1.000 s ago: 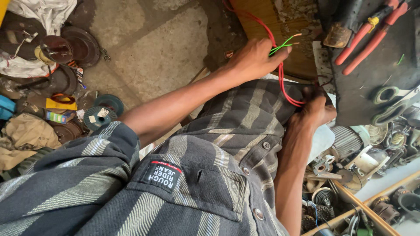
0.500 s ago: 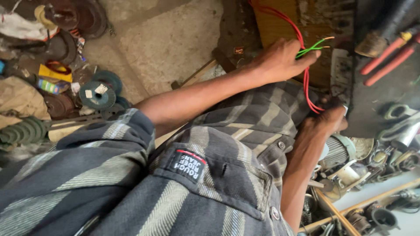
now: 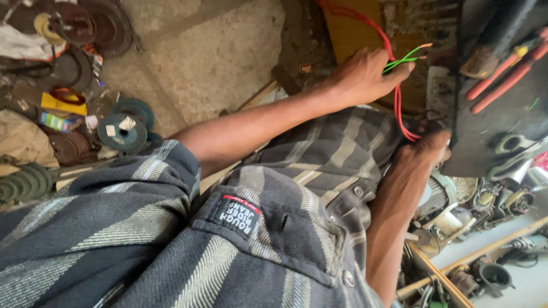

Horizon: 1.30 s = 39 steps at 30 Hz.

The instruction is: The person pulls a length of green wire from a spool, cuts it with pliers, and strips the insulation from both ends using scissors. The person then twists the exposed copper strands and holds the prepared wire alongside a red wire.

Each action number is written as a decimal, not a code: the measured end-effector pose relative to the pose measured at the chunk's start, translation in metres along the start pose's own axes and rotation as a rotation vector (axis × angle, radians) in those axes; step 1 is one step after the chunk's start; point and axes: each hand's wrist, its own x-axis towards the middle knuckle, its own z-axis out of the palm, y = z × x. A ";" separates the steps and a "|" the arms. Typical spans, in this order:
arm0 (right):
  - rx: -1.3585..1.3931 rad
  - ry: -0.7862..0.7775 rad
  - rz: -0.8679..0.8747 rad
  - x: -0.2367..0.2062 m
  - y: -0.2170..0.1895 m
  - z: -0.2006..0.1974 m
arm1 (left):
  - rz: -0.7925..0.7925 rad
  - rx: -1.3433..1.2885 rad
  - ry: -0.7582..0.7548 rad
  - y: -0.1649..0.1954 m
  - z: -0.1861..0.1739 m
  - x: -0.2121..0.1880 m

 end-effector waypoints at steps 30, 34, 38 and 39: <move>0.066 0.011 0.025 -0.026 -0.004 0.004 | -0.493 0.391 -0.321 0.106 -0.034 0.029; 0.085 0.005 0.092 -0.016 -0.002 0.002 | -0.489 0.364 -0.340 0.112 -0.033 0.027; 0.137 -0.002 0.152 -0.009 -0.002 -0.004 | -0.442 0.408 -0.355 0.112 -0.031 0.019; 0.148 -0.004 0.165 -0.009 -0.001 -0.006 | -0.401 0.431 -0.346 0.112 -0.030 0.016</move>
